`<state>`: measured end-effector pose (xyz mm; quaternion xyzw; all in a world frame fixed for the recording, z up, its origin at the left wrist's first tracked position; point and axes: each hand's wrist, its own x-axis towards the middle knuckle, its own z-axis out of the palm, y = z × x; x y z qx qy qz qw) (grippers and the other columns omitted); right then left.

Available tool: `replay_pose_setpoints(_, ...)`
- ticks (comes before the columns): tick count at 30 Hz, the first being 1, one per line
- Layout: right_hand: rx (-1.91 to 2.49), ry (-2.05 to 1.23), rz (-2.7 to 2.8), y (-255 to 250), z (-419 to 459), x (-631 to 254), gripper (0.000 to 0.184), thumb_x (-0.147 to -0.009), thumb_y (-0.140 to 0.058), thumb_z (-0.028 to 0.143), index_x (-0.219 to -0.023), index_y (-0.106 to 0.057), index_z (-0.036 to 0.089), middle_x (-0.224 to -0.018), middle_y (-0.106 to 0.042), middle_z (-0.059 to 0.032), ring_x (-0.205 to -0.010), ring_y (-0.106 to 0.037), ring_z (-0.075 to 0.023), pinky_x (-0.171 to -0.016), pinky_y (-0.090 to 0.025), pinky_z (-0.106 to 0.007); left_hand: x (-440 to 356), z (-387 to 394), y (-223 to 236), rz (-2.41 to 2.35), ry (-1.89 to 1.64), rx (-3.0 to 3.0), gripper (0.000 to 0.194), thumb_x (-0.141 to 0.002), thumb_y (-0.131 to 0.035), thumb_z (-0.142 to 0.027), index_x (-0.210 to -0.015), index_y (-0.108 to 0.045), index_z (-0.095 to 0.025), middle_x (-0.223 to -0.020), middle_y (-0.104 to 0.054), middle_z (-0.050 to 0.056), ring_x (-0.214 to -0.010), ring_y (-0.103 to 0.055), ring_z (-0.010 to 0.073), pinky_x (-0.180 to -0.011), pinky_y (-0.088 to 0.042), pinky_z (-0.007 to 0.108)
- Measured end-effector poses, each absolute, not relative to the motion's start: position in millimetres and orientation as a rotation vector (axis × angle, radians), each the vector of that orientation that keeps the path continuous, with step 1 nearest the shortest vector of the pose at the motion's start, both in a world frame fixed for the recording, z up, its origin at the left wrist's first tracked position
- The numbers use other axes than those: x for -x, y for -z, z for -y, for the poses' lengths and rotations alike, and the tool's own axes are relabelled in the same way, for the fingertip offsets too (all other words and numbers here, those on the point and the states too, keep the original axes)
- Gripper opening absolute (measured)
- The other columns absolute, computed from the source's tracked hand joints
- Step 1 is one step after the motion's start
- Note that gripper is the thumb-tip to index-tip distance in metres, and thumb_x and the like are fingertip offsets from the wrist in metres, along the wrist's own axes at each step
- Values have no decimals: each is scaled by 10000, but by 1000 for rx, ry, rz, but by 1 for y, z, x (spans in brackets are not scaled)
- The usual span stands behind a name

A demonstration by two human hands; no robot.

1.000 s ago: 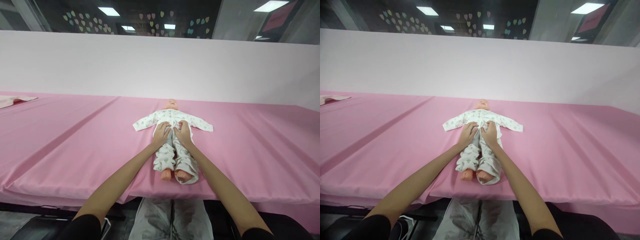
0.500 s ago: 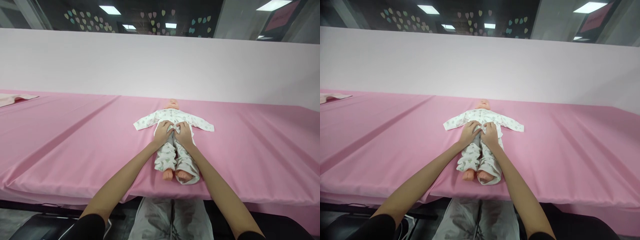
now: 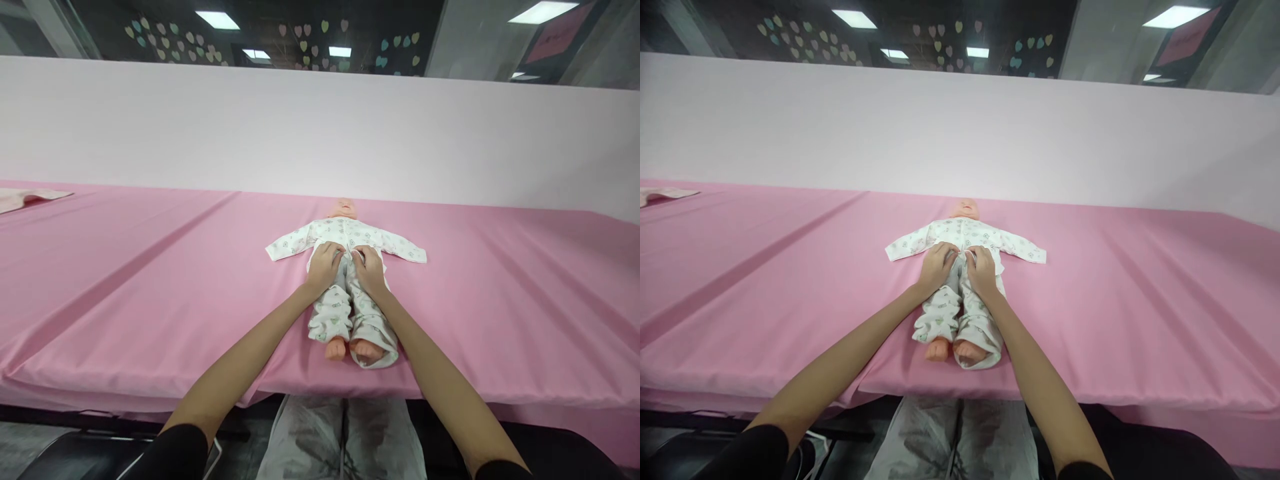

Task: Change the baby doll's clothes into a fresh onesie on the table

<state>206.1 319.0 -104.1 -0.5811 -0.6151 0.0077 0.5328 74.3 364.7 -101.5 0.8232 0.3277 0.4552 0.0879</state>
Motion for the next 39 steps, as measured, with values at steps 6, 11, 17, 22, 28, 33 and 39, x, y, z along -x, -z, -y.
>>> replay_pose_setpoints(6, 1425, -7, 1484, 109, -325, -208, 279, -897, -298, 318, -863, -531, 169, -884, -596, -91, -860, -492, -221, -809, -389, -369, -75, -363, 96, -981, -1356, -2443, 133, -889, -441, -210, -909, -573, -210, -901, -647, 2, -873, -565, 157, -809, -416, 282)
replay_pose_setpoints(11, 1409, -8, 1514, 108, -326, -207, 286, -903, -294, 309, -863, -548, 184, -885, -613, -78, -867, -492, -219, -814, -392, -367, -76, -362, 95, -971, -1346, -2415, 132, -883, -458, -226, -898, -589, -218, -904, -660, -5, -869, -585, 153, -794, -425, 274)
replay_pose_setpoints(17, 1342, -126, 1498, 100, -321, -204, 254, -864, -394, 326, -828, -605, 188, -862, -643, -57, -870, -536, -204, -815, -406, -341, -77, -363, 97, -1007, -1352, -2383, 117, -870, -473, -215, -890, -588, -216, -894, -667, -2, -864, -596, 155, -787, -428, 282)
replay_pose_setpoints(22, 1313, -190, 1481, 98, -317, -204, 311, -874, -357, 337, -788, -622, 197, -848, -656, -45, -864, -544, -193, -807, -406, -330, -76, -362, 103, -1017, -1329, -2426, 116, -878, -465, -236, -918, -571, -213, -917, -649, 7, -894, -577, 162, -807, -418, 293)
replay_pose_setpoints(28, 1400, -60, 1509, 102, -320, -202, 188, -773, -535, 362, -802, -611, 192, -643, -553, -8, -711, -508, -185, -723, -405, -316, -75, -365, 108, -1012, -1340, -2422, 101, -873, -480, -241, -915, -563, -201, -938, -622, 20, -913, -556, 165, -817, -412, 294)
replay_pose_setpoints(33, 1465, -12, 1504, 101, -321, -201, 129, -753, -532, 296, -779, -613, 197, -632, -550, -8, -703, -508, -190, -714, -405, -320, -75, -365, 109, -1012, -1331, -2413, 118, -888, -462, -260, -909, -567, -209, -940, -635, 9, -913, -562, 161, -823, -410, 290)
replay_pose_setpoints(39, 1389, -193, 1405, 100, -319, -204, 185, -762, -507, 323, -795, -634, 194, -728, -625, -27, -739, -547, -187, -756, -430, -327, -76, -364, 107, -1033, -1337, -2427, 132, -893, -461, -279, -899, -576, -215, -916, -656, 3, -882, -577, 160, -803, -414, 292)
